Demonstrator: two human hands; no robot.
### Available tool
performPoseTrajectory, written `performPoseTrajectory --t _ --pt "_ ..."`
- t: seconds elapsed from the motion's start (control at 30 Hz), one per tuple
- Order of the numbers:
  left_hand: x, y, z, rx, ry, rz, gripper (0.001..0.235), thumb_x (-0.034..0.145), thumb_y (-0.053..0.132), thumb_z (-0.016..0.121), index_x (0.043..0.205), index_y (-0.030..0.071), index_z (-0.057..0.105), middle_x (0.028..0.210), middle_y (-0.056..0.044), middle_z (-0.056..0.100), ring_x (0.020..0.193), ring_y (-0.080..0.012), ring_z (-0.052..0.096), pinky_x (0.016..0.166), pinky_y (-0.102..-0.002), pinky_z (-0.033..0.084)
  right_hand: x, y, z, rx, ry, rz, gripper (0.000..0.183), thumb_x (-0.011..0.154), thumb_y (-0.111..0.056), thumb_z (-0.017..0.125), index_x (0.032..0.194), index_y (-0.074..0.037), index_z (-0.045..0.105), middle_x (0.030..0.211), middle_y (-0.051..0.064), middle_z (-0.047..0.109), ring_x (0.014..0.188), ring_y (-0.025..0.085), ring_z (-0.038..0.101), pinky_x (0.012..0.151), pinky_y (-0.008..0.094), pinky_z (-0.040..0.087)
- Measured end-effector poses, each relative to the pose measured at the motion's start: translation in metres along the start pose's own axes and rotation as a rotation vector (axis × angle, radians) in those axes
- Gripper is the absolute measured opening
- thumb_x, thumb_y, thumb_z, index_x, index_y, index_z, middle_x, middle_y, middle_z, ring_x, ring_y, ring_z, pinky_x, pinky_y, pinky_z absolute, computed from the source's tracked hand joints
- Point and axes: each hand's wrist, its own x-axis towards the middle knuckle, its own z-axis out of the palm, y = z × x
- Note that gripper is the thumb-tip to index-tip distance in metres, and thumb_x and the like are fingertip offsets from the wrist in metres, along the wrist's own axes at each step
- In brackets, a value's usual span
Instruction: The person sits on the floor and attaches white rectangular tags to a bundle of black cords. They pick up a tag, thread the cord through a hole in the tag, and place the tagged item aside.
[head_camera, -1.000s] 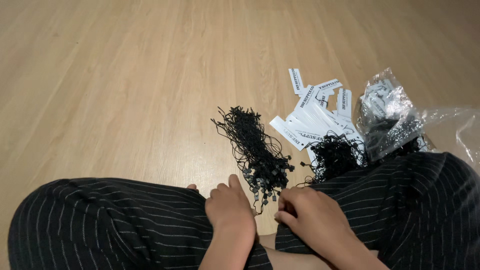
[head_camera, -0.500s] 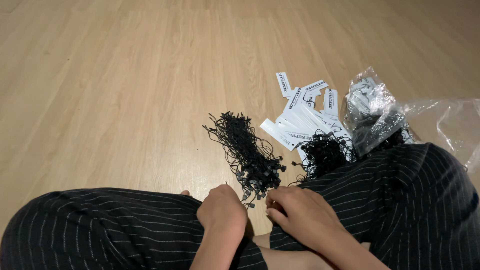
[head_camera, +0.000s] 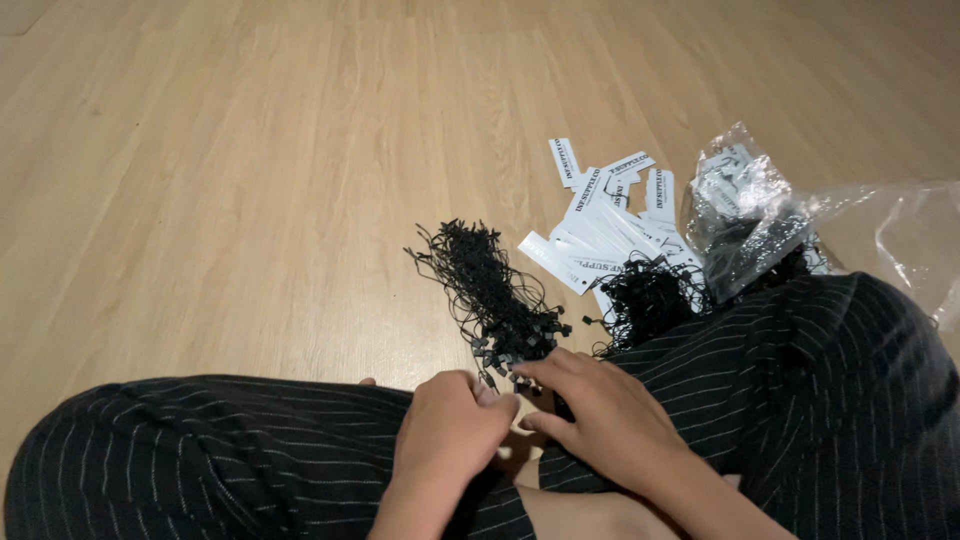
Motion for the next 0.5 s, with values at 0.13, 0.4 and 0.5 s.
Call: performPoseTrajectory --t 0.13,0.4,0.5 --pt "0.013 -0.015 -0.002 -0.317 -0.050 0.136 0.017 0.092 0.026 0.070 0.078 0.016 0.069 0.085 0.001 0.076 0.080 -0.0117 0.070 0.073 -0.028 0.055 0.001 -0.008 -0.002 0.112 -0.024 0.042 0.020 0.097 -0.039 0.068 0.111 -0.031 0.082 0.104 -0.012 0.068 0.096 0.016 0.066 0.076 0.037 0.048" --pt "0.022 -0.021 -0.003 -0.675 -0.381 0.147 0.014 0.092 0.011 0.063 0.088 0.001 0.070 0.085 -0.016 0.075 0.075 -0.0221 0.070 0.071 -0.029 0.056 0.000 -0.006 0.003 0.538 0.121 -0.170 0.079 0.089 -0.014 0.074 0.158 -0.028 0.039 0.137 0.005 0.067 0.117 0.017 0.067 0.099 0.035 0.054" --pt "0.024 -0.022 -0.002 -0.757 -0.406 0.226 0.014 0.092 0.010 0.063 0.092 -0.002 0.070 0.087 -0.015 0.075 0.071 -0.0166 0.065 0.068 -0.025 0.051 0.003 -0.005 0.004 0.532 0.088 -0.281 0.019 0.094 -0.011 0.063 0.099 -0.015 0.081 0.113 0.000 0.073 0.104 0.015 0.066 0.084 0.031 0.057"
